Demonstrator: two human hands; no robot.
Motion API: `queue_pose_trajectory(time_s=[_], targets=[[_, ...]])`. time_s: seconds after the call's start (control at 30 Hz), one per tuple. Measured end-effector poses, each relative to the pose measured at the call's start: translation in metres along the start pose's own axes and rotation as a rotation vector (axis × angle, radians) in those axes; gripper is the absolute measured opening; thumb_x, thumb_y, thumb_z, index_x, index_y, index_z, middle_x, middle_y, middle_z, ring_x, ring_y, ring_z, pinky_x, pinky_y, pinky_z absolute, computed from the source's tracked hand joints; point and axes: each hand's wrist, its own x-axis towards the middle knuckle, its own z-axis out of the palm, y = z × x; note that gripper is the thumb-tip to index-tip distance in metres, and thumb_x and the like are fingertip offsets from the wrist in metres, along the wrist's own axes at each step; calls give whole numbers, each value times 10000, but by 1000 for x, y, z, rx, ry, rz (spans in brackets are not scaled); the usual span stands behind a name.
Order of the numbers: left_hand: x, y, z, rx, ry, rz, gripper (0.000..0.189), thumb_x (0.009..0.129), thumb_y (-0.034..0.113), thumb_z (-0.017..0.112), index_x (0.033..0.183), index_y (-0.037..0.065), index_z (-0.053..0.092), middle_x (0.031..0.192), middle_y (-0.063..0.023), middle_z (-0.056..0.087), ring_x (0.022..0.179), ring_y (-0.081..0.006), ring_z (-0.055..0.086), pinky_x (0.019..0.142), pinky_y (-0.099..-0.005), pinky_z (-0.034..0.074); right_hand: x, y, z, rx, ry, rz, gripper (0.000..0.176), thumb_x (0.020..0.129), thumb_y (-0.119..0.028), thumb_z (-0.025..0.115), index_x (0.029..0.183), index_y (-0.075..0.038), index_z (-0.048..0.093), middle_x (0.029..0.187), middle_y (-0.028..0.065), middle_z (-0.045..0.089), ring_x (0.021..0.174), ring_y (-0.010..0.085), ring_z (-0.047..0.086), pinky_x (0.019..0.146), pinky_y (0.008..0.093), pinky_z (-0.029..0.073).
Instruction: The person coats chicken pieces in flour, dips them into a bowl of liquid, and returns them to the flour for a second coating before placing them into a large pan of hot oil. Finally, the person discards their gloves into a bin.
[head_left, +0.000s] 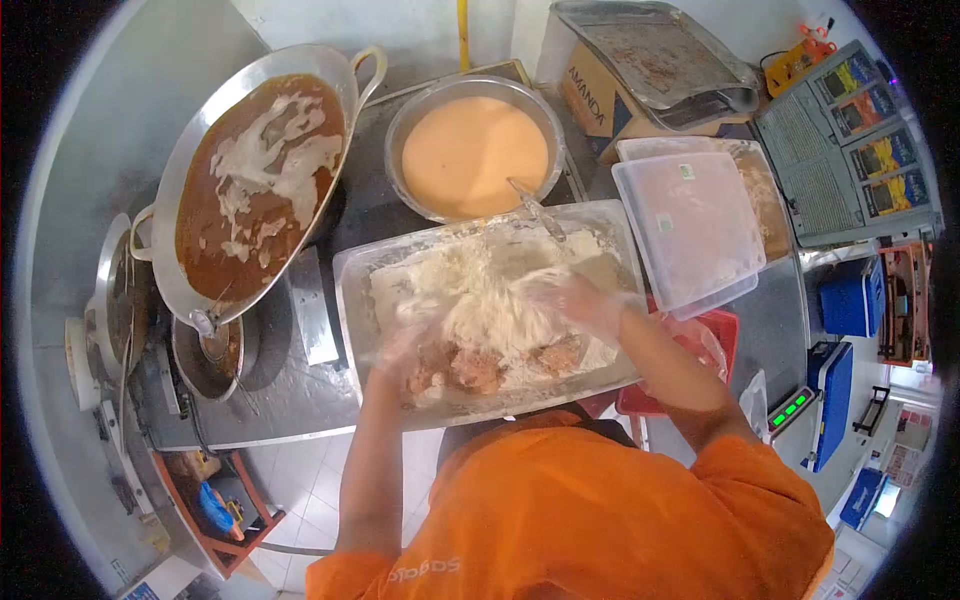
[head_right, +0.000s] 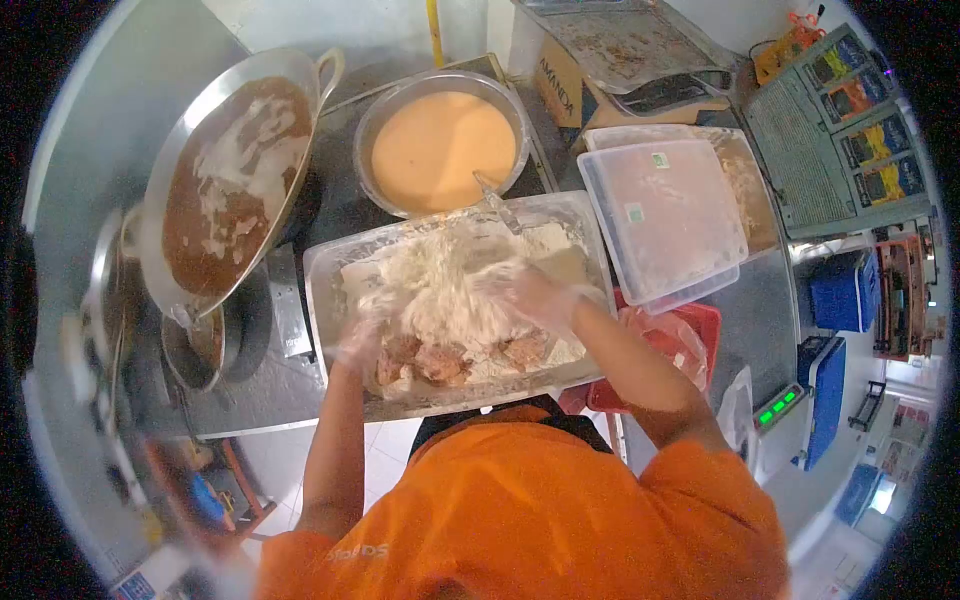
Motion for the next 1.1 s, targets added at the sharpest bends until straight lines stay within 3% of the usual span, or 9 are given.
queue_pose_trajectory(time_s=[0.07, 0.13, 0.23, 0.33, 0.43, 0.63, 0.7, 0.83, 1.1], targets=[[-19, 5, 0, -1024, 241, -426, 549, 1003, 460, 399, 1403, 92, 481, 1381, -135, 527, 1267, -236, 499, 1058, -386, 415, -29, -4, 8, 175, 94, 117, 549, 971, -165, 431, 1505, -109, 314, 1427, 198, 481, 1279, 232, 498, 1021, 409, 423], [-18, 23, -8, -1001, 284, -615, 528, 985, 472, 443, 1354, 105, 532, 1286, -118, 585, 1191, -243, 540, 1016, -401, 438, -37, -10, 11, 375, -271, 737, 506, 967, -170, 469, 1461, -94, 388, 1398, 188, 512, 1227, 203, 546, 1026, 416, 419], [-7, 43, -10, -996, 304, -811, 508, 969, 480, 486, 1306, 111, 578, 1197, -103, 640, 1116, -248, 579, 973, -410, 461, -29, 2, 80, 1514, 72, 755, 554, 968, -301, 514, 1463, -88, 390, 1402, 187, 513, 1254, 238, 533, 1104, 430, 334], [12, 55, -11, -1082, 242, -815, 512, 975, 465, 478, 1309, 87, 568, 1217, -111, 628, 1116, -240, 578, 968, -390, 460, 6, 13, 200, 1437, 391, 360, 665, 954, -478, 514, 1467, -75, 387, 1424, 198, 488, 1295, 284, 493, 1128, 382, 302], [29, 67, -4, -1181, 174, -818, 516, 982, 451, 470, 1312, 63, 557, 1237, -119, 617, 1116, -233, 576, 963, -369, 459, 37, -46, 69, 2058, 154, 757, 694, 930, -521, 543, 1421, -38, 457, 1434, 187, 479, 1303, 289, 482, 1105, 329, 332], [48, 52, 46, -1320, -4, -865, 524, 993, 427, 458, 1317, 23, 539, 1270, -132, 598, 1115, -221, 573, 955, -336, 457, 64, -52, 30, 1555, 16, 739, 628, 929, -337, 618, 1435, -19, 426, 1361, 133, 555, 1247, 206, 504, 1050, 326, 382], [24, -44, 91, 371, 208, -313, 582, 982, 490, 461, 1281, 0, 557, 1218, -129, 622, 1063, -235, 581, 925, -328, 462, 39, -68, 1, 1659, 326, 382, 711, 836, -498, 698, 1324, -2, 556, 1243, 231, 619, 1144, 239, 599, 958, 329, 462], [11, 51, -2, -212, 289, -1053, 744, 922, 648, 441, 1429, 104, 447, 1335, -155, 551, 1163, -250, 530, 1003, -362, 394, 14, -39, -3, 1230, 914, 829, 558, 846, -451, 714, 1137, 16, 626, 885, 77, 645, 805, 131, 616, 693, 291, 502], [72, -17, 17, -1380, 387, -932, 876, 865, 755, 397, 1505, 162, 317, 1500, -138, 362, 1402, -347, 299, 1154, -528, 213, 46, -6, -16, 1670, 542, 1134, 519, 1007, -492, 401, 1377, -138, 487, 1054, 72, 616, 929, 171, 564, 827, 326, 484]])
